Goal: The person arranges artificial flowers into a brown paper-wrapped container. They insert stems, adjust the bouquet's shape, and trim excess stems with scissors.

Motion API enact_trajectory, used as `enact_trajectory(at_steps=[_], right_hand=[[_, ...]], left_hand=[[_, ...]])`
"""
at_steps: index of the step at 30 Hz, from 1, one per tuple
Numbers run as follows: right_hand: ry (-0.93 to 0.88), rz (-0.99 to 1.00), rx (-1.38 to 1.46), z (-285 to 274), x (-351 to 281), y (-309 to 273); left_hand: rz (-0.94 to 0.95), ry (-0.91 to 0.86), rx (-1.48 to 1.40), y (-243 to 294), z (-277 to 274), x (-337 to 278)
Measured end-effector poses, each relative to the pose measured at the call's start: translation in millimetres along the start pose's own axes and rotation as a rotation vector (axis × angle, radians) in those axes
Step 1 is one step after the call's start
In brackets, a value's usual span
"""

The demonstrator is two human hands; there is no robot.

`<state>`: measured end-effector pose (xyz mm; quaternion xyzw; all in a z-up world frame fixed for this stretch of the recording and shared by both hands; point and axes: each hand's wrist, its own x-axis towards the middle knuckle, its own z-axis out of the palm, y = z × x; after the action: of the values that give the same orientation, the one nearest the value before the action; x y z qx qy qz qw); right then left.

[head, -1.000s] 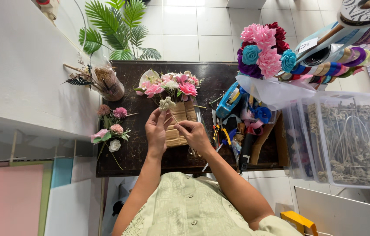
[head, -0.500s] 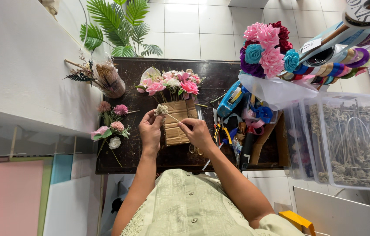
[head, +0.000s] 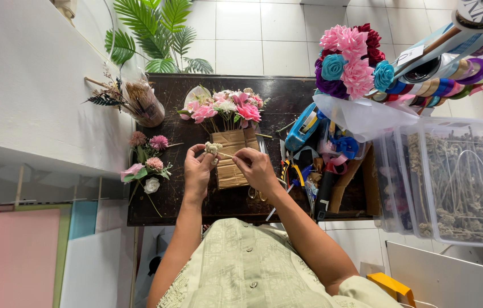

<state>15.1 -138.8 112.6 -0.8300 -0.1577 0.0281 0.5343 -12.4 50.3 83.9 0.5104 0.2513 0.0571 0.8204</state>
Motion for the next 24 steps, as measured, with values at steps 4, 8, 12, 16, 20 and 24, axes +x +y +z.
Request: enact_trajectory(at_steps=[4, 8, 12, 16, 20, 24], right_hand=[[-0.021, 0.023, 0.079, 1.4, 0.5, -15.5], [0.014, 0.142, 0.333, 5.7, 2.2, -28.7], [0.046, 0.166, 0.365, 3.2, 6.3, -27.7], [0.079, 0.154, 0.361, 8.6, 12.6, -12.6], [0.08, 0.126, 0.456, 6.2, 12.5, -22.7], [0.112, 0.18, 0.643, 10.3, 16.3, -21.6]], left_hand=[[0.005, -0.045, 0.012, 6.9, 4.6, -7.5], [0.038, -0.176, 0.035, 9.2, 11.7, -12.8], [0.076, -0.225, 0.08, 23.2, 21.2, -24.1], [0.114, -0.242, 0.128, 35.9, 25.5, -28.6], [0.156, -0.258, 0.175, 46.2, 28.0, -34.6], [0.181, -0.245, 0.123, 40.1, 31.0, -31.9]])
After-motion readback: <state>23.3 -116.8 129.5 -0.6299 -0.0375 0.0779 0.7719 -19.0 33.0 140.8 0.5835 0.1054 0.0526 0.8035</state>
